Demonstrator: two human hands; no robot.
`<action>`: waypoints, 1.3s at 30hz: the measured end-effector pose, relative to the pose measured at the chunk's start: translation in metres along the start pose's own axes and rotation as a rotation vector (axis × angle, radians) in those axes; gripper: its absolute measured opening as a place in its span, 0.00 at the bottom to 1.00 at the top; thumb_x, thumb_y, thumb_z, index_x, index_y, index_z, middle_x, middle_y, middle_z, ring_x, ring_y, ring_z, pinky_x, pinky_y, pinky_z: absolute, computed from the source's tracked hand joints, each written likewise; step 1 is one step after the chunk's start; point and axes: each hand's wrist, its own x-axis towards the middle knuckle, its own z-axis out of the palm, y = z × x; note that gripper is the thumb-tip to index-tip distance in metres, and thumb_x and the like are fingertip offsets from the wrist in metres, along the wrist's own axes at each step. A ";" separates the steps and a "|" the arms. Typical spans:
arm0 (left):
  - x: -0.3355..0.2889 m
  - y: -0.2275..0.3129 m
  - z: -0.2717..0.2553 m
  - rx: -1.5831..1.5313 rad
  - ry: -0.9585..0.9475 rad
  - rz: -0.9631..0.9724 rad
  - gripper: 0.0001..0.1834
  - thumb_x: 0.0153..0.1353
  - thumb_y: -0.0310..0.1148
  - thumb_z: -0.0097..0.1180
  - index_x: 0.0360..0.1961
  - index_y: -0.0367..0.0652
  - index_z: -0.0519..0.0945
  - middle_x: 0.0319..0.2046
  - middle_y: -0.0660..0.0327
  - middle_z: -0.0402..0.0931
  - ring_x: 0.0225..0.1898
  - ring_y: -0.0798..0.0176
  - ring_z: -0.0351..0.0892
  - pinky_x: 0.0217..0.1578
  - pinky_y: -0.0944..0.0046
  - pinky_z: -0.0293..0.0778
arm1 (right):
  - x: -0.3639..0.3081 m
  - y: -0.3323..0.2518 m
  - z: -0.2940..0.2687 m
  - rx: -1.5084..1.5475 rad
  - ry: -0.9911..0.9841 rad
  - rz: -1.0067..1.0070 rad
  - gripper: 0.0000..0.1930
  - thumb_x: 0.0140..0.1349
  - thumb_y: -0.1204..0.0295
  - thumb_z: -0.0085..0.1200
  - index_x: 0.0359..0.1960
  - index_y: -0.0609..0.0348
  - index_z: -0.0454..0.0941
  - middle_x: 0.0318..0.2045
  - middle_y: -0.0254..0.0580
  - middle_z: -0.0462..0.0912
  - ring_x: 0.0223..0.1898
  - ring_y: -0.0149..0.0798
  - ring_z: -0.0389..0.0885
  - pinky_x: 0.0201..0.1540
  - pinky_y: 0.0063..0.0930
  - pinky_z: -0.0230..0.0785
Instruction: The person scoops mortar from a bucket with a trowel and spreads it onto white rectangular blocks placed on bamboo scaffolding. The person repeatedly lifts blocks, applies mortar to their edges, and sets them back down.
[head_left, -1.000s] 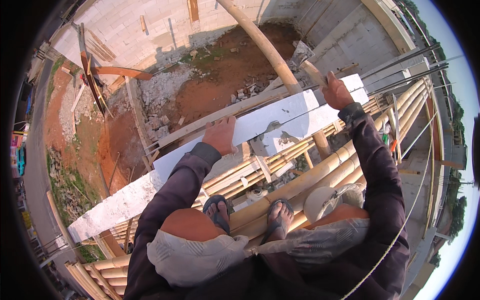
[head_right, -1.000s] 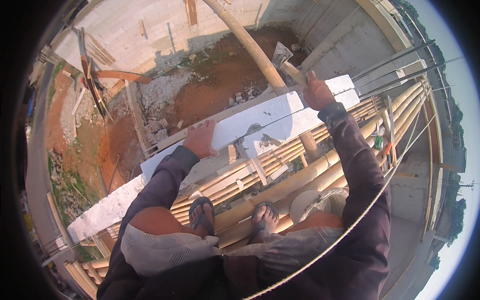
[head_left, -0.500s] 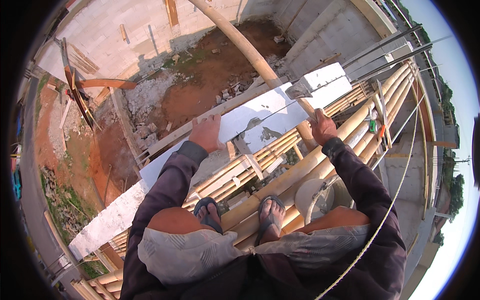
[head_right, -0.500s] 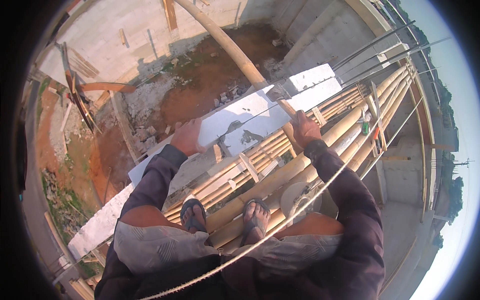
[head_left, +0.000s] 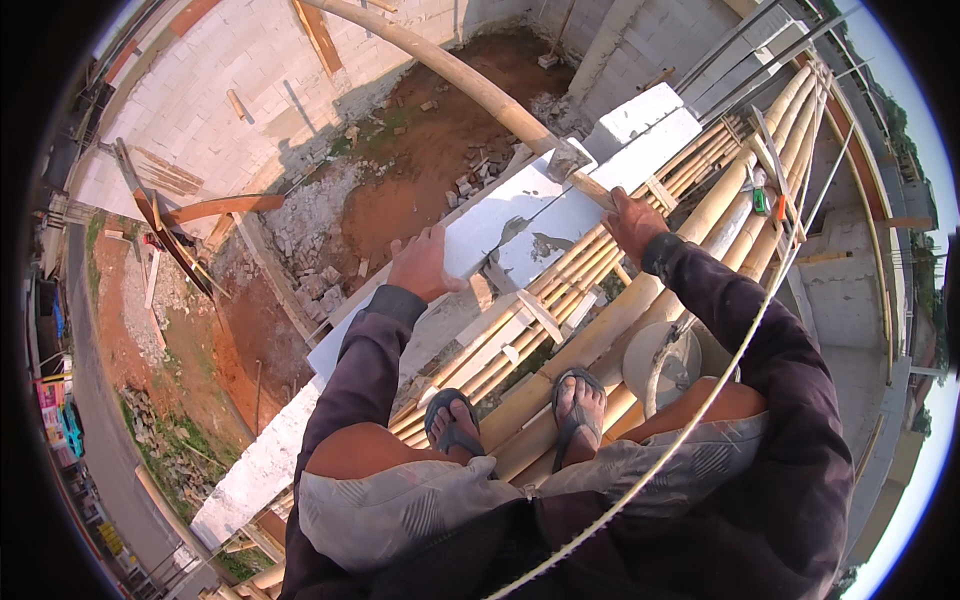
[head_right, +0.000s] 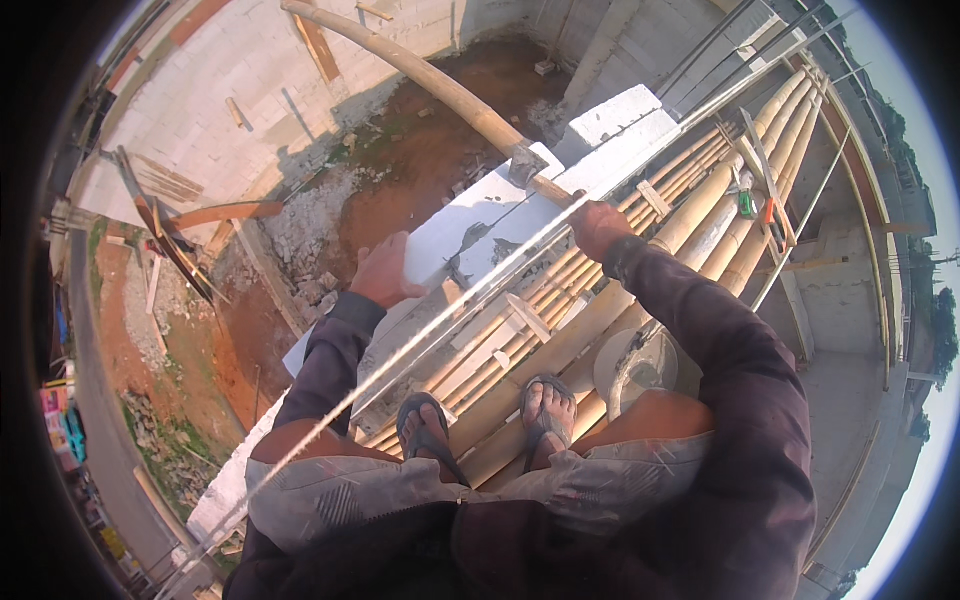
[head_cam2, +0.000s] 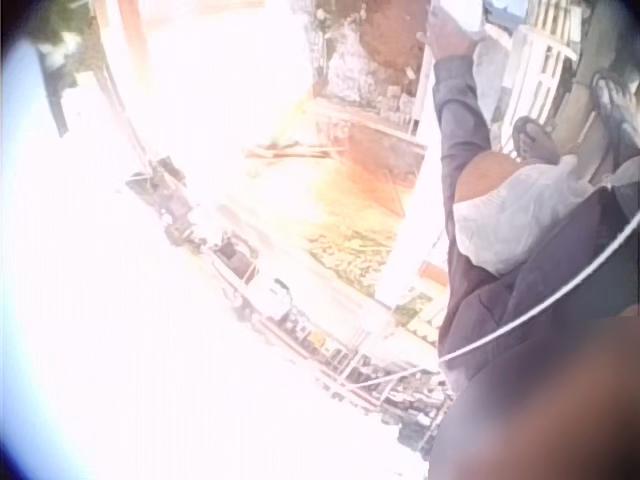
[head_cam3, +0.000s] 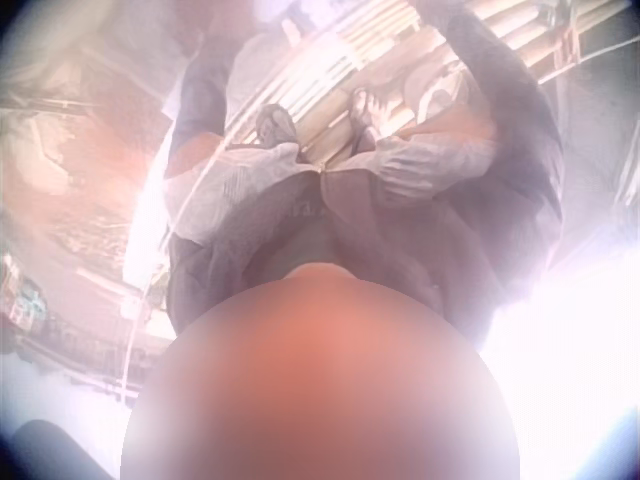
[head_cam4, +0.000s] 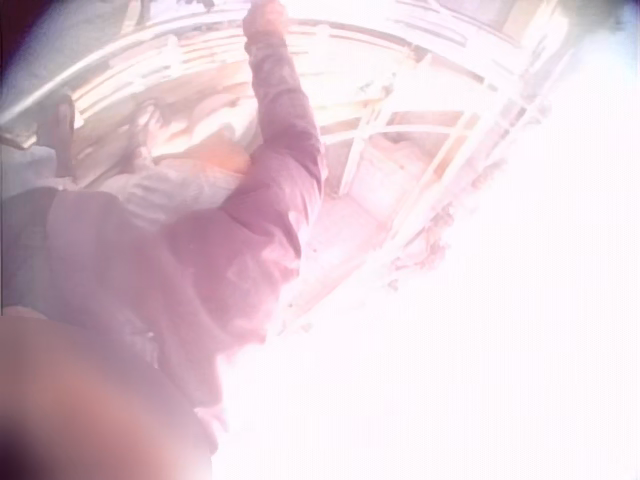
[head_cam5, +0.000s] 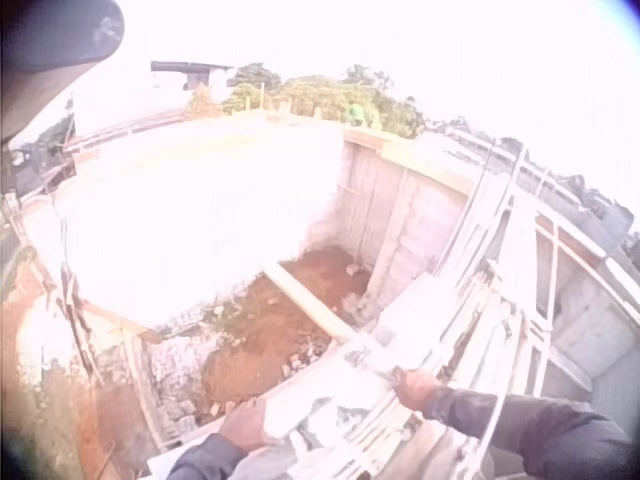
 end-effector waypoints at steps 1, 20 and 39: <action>0.000 -0.002 -0.002 -0.008 0.028 0.016 0.54 0.37 0.52 0.75 0.63 0.39 0.64 0.59 0.48 0.72 0.61 0.43 0.72 0.60 0.31 0.58 | 0.001 -0.002 -0.001 0.005 0.024 0.012 0.18 0.67 0.65 0.53 0.51 0.63 0.69 0.32 0.64 0.82 0.37 0.67 0.81 0.41 0.54 0.74; -0.047 -0.065 0.003 -0.273 0.123 -0.040 0.40 0.46 0.49 0.72 0.60 0.45 0.76 0.54 0.52 0.78 0.58 0.46 0.74 0.58 0.48 0.67 | -0.018 -0.065 -0.068 0.385 0.086 -0.024 0.17 0.49 0.67 0.60 0.36 0.69 0.78 0.29 0.61 0.82 0.33 0.60 0.82 0.42 0.43 0.75; 0.021 0.134 -0.075 -0.687 -0.049 0.701 0.07 0.61 0.27 0.59 0.36 0.33 0.78 0.28 0.57 0.80 0.32 0.66 0.79 0.40 0.63 0.76 | -0.332 0.090 -0.141 0.539 0.702 0.855 0.06 0.54 0.71 0.53 0.27 0.61 0.73 0.21 0.32 0.72 0.21 0.28 0.68 0.25 0.26 0.62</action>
